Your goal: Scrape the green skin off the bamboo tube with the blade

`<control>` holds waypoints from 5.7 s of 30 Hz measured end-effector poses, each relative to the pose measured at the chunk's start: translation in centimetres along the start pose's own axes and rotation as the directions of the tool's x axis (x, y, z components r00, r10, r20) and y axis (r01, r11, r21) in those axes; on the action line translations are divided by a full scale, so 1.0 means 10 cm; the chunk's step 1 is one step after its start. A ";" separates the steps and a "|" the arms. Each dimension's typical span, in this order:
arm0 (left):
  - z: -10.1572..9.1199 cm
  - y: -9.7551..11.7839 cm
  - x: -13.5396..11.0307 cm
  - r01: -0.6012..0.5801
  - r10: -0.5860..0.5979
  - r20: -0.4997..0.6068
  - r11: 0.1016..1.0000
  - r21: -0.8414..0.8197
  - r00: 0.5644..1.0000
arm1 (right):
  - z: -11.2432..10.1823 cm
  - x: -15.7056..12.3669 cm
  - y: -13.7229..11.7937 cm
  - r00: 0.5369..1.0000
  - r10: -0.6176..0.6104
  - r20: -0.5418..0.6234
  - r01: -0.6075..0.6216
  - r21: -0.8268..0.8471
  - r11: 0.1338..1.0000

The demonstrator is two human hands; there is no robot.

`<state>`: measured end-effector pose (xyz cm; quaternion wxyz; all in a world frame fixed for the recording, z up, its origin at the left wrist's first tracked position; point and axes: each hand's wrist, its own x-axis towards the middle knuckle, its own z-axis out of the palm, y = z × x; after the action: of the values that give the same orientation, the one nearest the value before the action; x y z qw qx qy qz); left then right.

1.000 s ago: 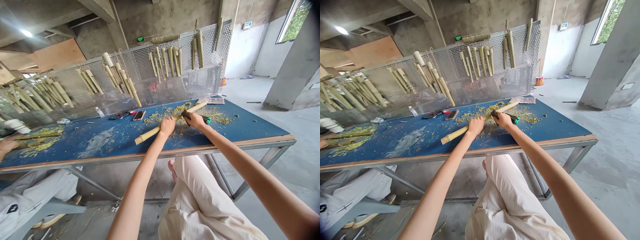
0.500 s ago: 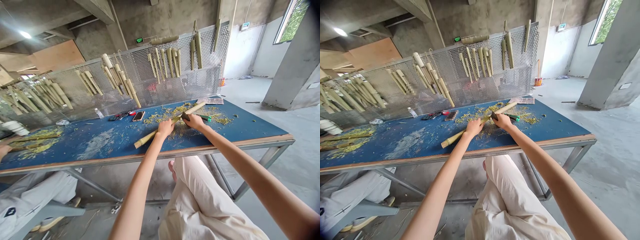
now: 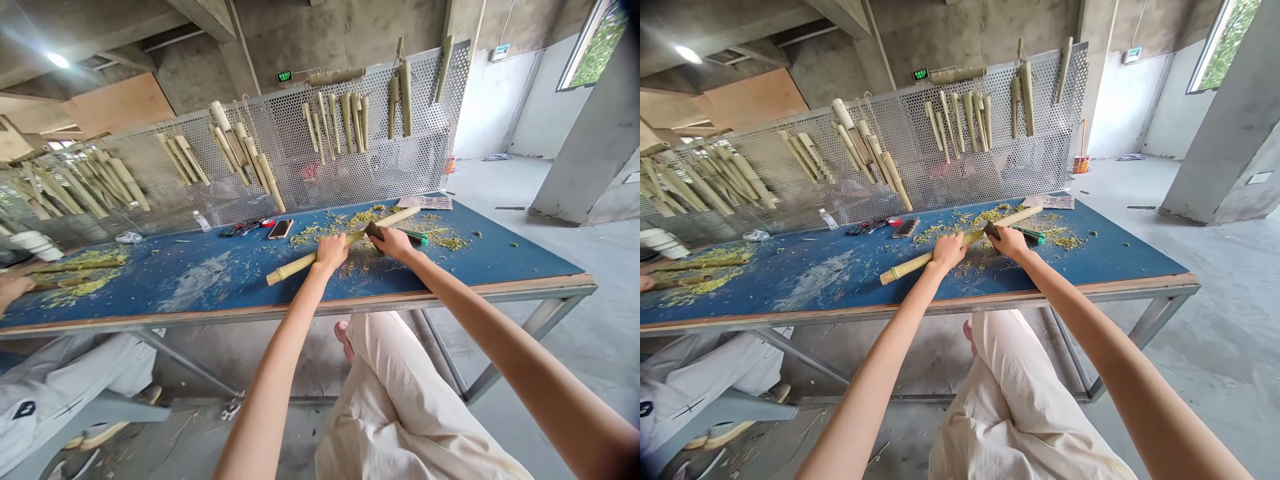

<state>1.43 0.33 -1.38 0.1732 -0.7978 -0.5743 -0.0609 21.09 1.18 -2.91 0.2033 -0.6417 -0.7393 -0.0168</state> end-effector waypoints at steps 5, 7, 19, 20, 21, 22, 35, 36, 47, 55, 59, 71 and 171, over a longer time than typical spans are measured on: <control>-0.05 0.01 -0.02 0.003 -0.001 -0.091 1.000 0.028 0.996 | 0.02 0.02 0.02 1.000 -0.003 -0.019 0.003 0.011 1.000; -0.06 0.01 -0.02 0.000 0.006 -0.129 0.999 0.048 0.992 | 0.03 0.03 0.02 1.000 -0.013 -0.027 0.013 0.015 1.000; -0.05 0.03 -0.03 -0.035 0.043 -0.118 0.997 0.065 0.992 | 0.02 0.01 0.01 0.998 -0.023 -0.061 0.024 0.022 0.999; -0.05 0.03 -0.03 -0.036 0.044 -0.117 0.997 0.066 0.992 | 0.02 0.01 0.01 0.998 -0.020 -0.063 0.022 0.025 0.999; -0.05 0.04 -0.03 -0.036 0.043 -0.116 0.997 0.065 0.992 | 0.02 0.01 0.01 0.998 -0.018 -0.064 0.019 0.028 0.999; -0.05 0.04 -0.03 -0.035 0.042 -0.116 0.997 0.063 0.992 | 0.02 0.01 0.01 0.998 -0.016 -0.063 0.018 0.032 0.999; -0.05 0.04 -0.02 -0.011 0.014 -0.073 0.999 0.040 0.997 | 0.01 0.01 0.00 0.999 -0.036 -0.032 0.037 0.026 0.999; -0.06 0.04 -0.02 -0.009 0.012 -0.068 0.999 0.040 0.998 | 0.01 0.01 0.00 0.999 -0.035 -0.029 0.036 0.026 0.999; -0.08 0.06 -0.03 0.006 -0.006 -0.006 0.998 0.066 1.000 | -0.04 -0.03 -0.04 0.999 -0.043 0.001 0.042 0.024 0.999; -0.10 0.04 -0.04 0.062 -0.060 -0.068 0.998 0.032 0.996 | -0.07 -0.05 -0.05 0.999 -0.049 -0.007 0.049 0.042 0.998; -0.07 0.05 -0.03 0.017 -0.014 -0.082 0.999 0.032 0.997 | -0.07 -0.05 -0.05 0.999 -0.037 -0.014 0.037 0.032 0.999; -0.09 0.09 -0.03 -0.148 0.170 -0.170 0.980 0.134 0.971 | -0.03 -0.01 -0.03 0.997 -0.020 -0.071 0.023 0.035 0.999; -0.08 0.08 -0.03 0.009 0.009 -0.164 0.994 0.107 0.986 | -0.02 -0.01 -0.03 0.995 0.008 -0.096 -0.006 0.024 1.000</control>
<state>2.18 -0.41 -0.87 0.2626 -0.7796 -0.5605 -0.0954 20.89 0.95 -2.69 0.2461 -0.6403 -0.7267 -0.0381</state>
